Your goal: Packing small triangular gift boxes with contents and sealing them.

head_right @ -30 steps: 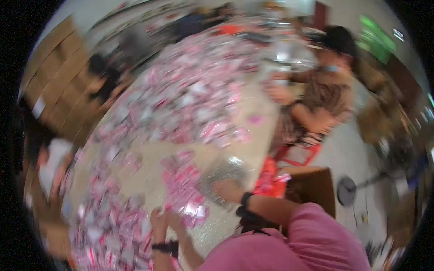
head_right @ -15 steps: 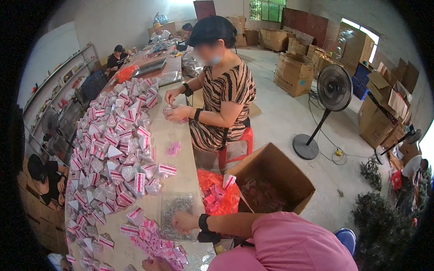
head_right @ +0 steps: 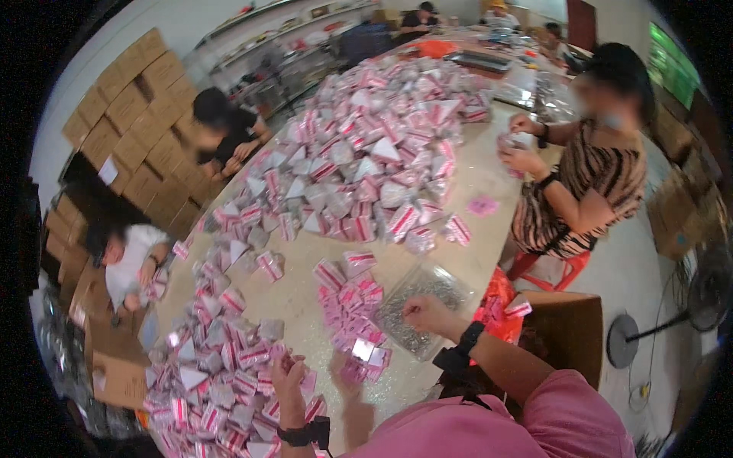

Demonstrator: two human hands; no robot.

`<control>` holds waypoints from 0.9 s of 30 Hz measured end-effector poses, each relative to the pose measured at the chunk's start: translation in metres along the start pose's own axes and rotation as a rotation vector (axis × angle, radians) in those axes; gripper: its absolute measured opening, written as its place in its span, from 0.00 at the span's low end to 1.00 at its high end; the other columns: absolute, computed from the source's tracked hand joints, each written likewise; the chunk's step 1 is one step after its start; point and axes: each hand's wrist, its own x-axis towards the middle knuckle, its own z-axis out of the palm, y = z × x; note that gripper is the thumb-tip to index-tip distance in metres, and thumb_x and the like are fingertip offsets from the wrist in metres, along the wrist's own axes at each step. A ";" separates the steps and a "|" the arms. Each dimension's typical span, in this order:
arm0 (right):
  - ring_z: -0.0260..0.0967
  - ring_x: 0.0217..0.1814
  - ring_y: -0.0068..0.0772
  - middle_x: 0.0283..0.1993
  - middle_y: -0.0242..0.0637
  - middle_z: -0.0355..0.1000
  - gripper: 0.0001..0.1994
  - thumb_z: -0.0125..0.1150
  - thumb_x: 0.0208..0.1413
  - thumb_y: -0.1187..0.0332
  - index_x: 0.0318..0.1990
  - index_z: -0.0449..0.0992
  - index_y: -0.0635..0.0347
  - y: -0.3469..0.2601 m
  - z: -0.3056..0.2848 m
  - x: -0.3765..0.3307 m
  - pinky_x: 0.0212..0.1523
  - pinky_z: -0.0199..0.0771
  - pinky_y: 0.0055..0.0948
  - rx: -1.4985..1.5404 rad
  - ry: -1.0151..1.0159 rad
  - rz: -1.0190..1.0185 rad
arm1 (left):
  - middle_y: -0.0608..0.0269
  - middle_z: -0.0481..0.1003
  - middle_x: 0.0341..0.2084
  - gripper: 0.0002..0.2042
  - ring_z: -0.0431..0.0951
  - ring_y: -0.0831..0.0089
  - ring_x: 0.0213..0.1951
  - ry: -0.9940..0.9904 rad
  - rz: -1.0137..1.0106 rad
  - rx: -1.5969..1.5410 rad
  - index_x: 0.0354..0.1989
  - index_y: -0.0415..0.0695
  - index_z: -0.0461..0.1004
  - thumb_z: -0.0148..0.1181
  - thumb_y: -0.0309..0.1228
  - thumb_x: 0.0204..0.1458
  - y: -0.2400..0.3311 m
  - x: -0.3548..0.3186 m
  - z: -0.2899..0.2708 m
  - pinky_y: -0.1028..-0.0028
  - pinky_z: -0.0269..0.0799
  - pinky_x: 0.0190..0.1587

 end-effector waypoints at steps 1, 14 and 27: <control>0.68 0.22 0.22 0.26 0.31 0.68 0.02 0.56 0.49 0.75 0.31 0.71 0.62 -0.005 -0.002 0.000 0.23 0.71 0.23 0.035 -0.024 0.004 | 0.63 0.71 0.36 0.19 0.70 0.77 0.36 -0.010 -0.005 -0.018 0.50 0.36 0.66 0.57 0.21 0.47 0.011 -0.009 0.003 0.80 0.67 0.38; 0.66 0.19 0.23 0.24 0.32 0.67 0.09 0.56 0.47 0.79 0.38 0.73 0.65 -0.019 -0.001 0.014 0.20 0.68 0.23 0.408 -0.121 0.042 | 0.51 0.72 0.42 0.18 0.77 0.61 0.40 -0.172 -0.175 -0.546 0.55 0.39 0.59 0.48 0.30 0.57 0.027 -0.047 0.020 0.61 0.74 0.47; 0.65 0.20 0.21 0.22 0.31 0.66 0.16 0.57 0.46 0.76 0.45 0.71 0.62 -0.049 -0.003 0.006 0.19 0.64 0.22 -0.411 -0.208 0.104 | 0.42 0.70 0.47 0.27 0.76 0.50 0.44 -0.265 -0.157 -0.901 0.62 0.38 0.52 0.50 0.31 0.53 0.024 -0.050 0.024 0.61 0.77 0.45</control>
